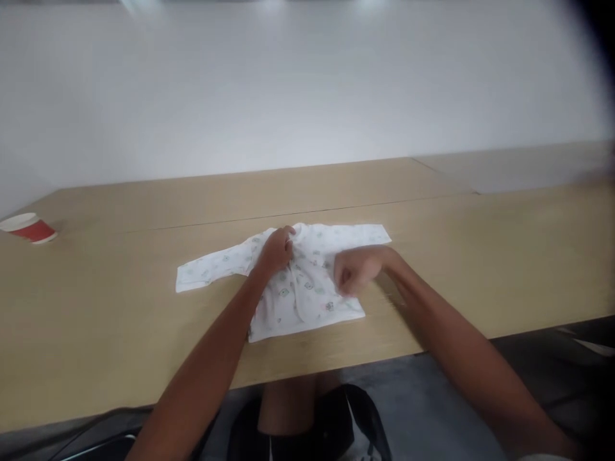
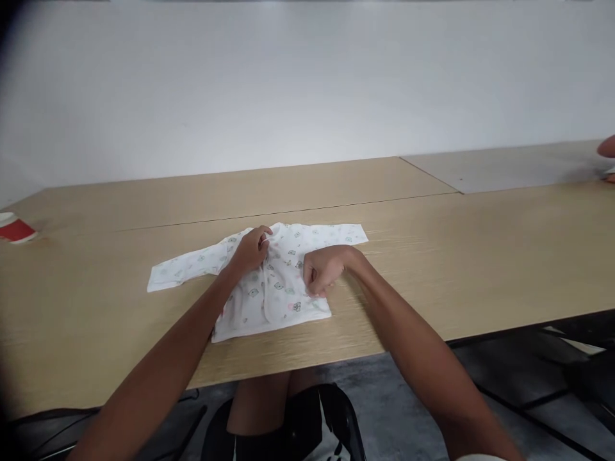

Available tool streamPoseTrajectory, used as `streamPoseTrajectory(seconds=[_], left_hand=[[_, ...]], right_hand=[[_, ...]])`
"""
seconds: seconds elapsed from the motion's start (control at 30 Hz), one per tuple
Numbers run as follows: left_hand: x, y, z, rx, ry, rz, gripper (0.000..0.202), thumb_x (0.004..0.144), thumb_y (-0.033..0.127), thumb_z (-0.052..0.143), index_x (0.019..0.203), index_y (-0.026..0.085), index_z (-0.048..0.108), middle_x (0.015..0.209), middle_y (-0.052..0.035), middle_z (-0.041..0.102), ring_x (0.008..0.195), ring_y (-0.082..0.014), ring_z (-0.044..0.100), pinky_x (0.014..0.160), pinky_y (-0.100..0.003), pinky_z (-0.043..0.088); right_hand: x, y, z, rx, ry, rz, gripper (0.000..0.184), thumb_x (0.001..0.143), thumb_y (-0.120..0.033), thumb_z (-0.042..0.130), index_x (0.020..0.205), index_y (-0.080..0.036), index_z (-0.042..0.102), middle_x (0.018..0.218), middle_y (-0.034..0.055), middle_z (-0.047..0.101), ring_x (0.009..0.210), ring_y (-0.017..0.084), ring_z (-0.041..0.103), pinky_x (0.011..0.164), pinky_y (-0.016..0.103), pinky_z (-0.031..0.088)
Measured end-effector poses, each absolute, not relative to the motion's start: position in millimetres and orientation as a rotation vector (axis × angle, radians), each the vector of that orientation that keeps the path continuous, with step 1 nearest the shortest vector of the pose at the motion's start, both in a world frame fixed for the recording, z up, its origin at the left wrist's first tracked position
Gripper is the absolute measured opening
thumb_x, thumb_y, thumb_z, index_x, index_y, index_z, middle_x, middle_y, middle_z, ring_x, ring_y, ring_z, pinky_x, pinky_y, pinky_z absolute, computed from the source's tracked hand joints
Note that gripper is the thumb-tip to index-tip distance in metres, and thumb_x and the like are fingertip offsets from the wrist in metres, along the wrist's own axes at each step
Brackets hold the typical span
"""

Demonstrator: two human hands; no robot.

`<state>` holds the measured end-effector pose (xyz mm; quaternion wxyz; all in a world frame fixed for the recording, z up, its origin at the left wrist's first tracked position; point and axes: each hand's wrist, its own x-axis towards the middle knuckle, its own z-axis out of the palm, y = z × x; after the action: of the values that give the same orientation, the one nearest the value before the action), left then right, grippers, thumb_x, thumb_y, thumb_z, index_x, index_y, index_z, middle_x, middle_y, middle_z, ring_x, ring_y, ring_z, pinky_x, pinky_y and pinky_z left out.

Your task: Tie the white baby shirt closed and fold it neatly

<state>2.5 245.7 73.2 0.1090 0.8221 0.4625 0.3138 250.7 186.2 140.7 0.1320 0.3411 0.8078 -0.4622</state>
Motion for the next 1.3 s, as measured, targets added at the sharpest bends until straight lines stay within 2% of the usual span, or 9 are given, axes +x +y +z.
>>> streamPoseTrajectory(seconds=[0.3, 0.5, 0.63, 0.73, 0.93, 1.07, 1.17, 1.23, 1.3], left_hand=[[2.4, 245.8, 74.4, 2.312, 1.402, 0.930, 0.025, 0.084, 0.014, 0.047, 0.104, 0.015, 0.061, 0.079, -0.0024, 0.056, 0.077, -0.0167, 0.049, 0.079, -0.029, 0.041], [2.0, 251.0, 79.8, 2.176, 1.466, 0.915, 0.017, 0.080, 0.018, 0.054, 0.086, 0.012, 0.069, 0.076, -0.0035, 0.063, 0.072, -0.0150, 0.053, 0.073, -0.027, 0.042], [-8.8, 258.1, 83.1, 2.105, 1.396, 0.856, 0.019, 0.080, 0.022, 0.058, 0.087, 0.013, 0.073, 0.078, -0.0021, 0.068, 0.071, -0.0132, 0.059, 0.066, -0.023, 0.042], [-13.9, 258.3, 83.3, 2.081, 1.326, 0.885, 0.018, 0.081, 0.022, 0.060, 0.090, 0.014, 0.074, 0.084, -0.0019, 0.071, 0.075, -0.0121, 0.061, 0.069, -0.021, 0.044], [-5.5, 256.4, 77.7, 2.180, 1.321, 0.980, 0.013, 0.081, 0.017, 0.061, 0.081, 0.014, 0.073, 0.076, -0.0015, 0.069, 0.066, -0.0107, 0.056, 0.069, -0.022, 0.043], [-7.0, 256.5, 79.0, 2.316, 1.323, 1.108, 0.020, 0.088, 0.022, 0.054, 0.090, 0.014, 0.072, 0.088, -0.0041, 0.070, 0.076, -0.0137, 0.058, 0.080, -0.026, 0.047], [-12.3, 244.7, 84.0, 2.461, 1.394, 1.004, 0.027, 0.092, 0.026, 0.049, 0.106, 0.014, 0.069, 0.101, -0.0075, 0.068, 0.091, -0.0190, 0.059, 0.090, -0.033, 0.047], [-16.5, 230.4, 86.4, 2.572, 1.444, 0.781, 0.032, 0.095, 0.030, 0.046, 0.114, 0.015, 0.066, 0.108, -0.0097, 0.065, 0.102, -0.0236, 0.058, 0.096, -0.039, 0.046], [-24.0, 215.7, 86.6, 2.655, 1.470, 0.617, 0.037, 0.097, 0.033, 0.042, 0.124, 0.016, 0.061, 0.121, -0.0121, 0.061, 0.116, -0.0271, 0.054, 0.103, -0.045, 0.043]], right_hand=[[221.8, 175.4, 132.6, 0.783, 2.494, -1.614, 0.025, 0.080, -0.033, 0.065, 0.090, -0.010, 0.071, 0.086, 0.0072, 0.070, 0.075, 0.014, 0.065, 0.063, 0.020, 0.049], [213.2, 165.5, 134.0, 0.760, 2.208, -1.636, 0.031, 0.077, -0.037, 0.068, 0.091, -0.010, 0.069, 0.076, 0.0073, 0.068, 0.064, 0.015, 0.065, 0.055, 0.021, 0.050], [200.5, 155.6, 133.1, 0.723, 2.581, -1.737, 0.029, 0.083, -0.038, 0.067, 0.095, -0.011, 0.068, 0.085, 0.0063, 0.069, 0.068, 0.012, 0.065, 0.061, 0.019, 0.049], [193.0, 149.1, 129.5, 0.769, 2.739, -1.614, 0.028, 0.084, -0.037, 0.068, 0.095, -0.012, 0.069, 0.081, 0.0045, 0.068, 0.068, 0.010, 0.061, 0.060, 0.017, 0.046], [197.0, 146.7, 131.7, 0.550, 2.263, -1.668, 0.037, 0.080, -0.041, 0.074, 0.101, -0.010, 0.067, 0.079, 0.0050, 0.068, 0.069, 0.013, 0.065, 0.061, 0.017, 0.047], [198.8, 150.2, 131.8, 0.449, 2.239, -1.794, 0.040, 0.078, -0.042, 0.078, 0.097, -0.009, 0.065, 0.083, 0.0064, 0.068, 0.068, 0.012, 0.065, 0.061, 0.019, 0.051], [203.1, 157.9, 130.2, 0.542, 2.440, -1.958, 0.039, 0.084, -0.046, 0.071, 0.096, -0.010, 0.064, 0.079, 0.0052, 0.065, 0.056, 0.008, 0.058, 0.051, 0.018, 0.046], [208.1, 167.1, 124.9, 0.876, 2.729, -1.978, 0.039, 0.089, -0.050, 0.065, 0.096, -0.011, 0.063, 0.075, 0.0044, 0.062, 0.055, 0.009, 0.054, 0.049, 0.019, 0.043], [214.2, 179.8, 112.4, 1.398, 3.037, -1.652, 0.042, 0.092, -0.054, 0.058, 0.099, -0.014, 0.063, 0.085, 0.0081, 0.064, 0.071, 0.014, 0.060, 0.061, 0.025, 0.050]])
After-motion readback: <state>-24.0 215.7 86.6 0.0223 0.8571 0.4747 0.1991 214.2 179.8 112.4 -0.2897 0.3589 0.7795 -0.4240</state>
